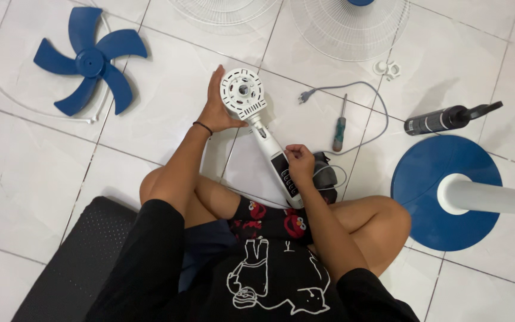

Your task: The person sits on a mat and uses a screwdriver to remove screws from the rear housing of a white electric fan. They detach the rear grille and then wipe the fan motor housing with a yellow cloth.

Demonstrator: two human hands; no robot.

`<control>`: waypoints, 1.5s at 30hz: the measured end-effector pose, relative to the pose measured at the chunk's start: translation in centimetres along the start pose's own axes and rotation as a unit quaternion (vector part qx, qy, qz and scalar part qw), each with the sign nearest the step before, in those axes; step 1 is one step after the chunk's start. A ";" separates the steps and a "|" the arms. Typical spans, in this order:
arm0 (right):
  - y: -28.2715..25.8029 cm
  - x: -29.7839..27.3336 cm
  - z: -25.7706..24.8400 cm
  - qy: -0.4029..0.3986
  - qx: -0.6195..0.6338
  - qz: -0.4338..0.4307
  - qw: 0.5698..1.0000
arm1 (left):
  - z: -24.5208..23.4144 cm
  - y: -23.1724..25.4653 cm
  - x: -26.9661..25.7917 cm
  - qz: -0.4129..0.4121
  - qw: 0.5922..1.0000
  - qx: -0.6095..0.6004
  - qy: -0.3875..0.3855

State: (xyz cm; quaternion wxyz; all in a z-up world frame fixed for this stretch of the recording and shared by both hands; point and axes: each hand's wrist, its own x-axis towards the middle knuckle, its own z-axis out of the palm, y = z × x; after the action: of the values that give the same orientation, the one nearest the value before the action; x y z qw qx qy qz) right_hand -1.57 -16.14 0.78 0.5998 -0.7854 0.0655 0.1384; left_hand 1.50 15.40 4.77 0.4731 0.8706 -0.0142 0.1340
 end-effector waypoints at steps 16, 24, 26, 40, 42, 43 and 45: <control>-5.3 -1.9 -1.8 -0.016 0.196 -0.039 0.980 | -2.6 5.5 -3.6 0.070 0.988 -0.126 0.057; -15.7 -7.9 -1.6 -0.074 0.271 -0.122 0.952 | -5.3 12.9 -5.1 0.241 0.967 0.012 0.086; -16.9 -8.5 -1.6 -0.083 0.258 -0.131 0.953 | -5.6 14.3 -5.3 0.266 0.960 0.043 0.078; -18.7 -11.5 0.6 -0.154 0.246 -0.151 0.945 | -5.4 18.5 -5.1 0.293 0.951 0.065 0.071; -19.1 -11.4 2.1 -0.166 0.267 -0.154 0.937 | -5.4 18.6 -5.4 0.285 0.953 0.071 0.074; -19.1 -11.6 2.9 -0.157 0.268 -0.144 0.940 | -5.4 18.5 -5.5 0.279 0.955 0.065 0.073; -19.0 -11.8 4.1 -0.140 0.268 -0.125 0.945 | -5.3 18.3 -5.7 0.269 0.959 0.052 0.074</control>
State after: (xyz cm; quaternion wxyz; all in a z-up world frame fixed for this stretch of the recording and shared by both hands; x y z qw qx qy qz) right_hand -8.26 -7.74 20.80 0.8038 -0.5700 -0.0834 0.1482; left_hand -7.97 9.13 21.14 0.3733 0.8458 -0.2055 0.3212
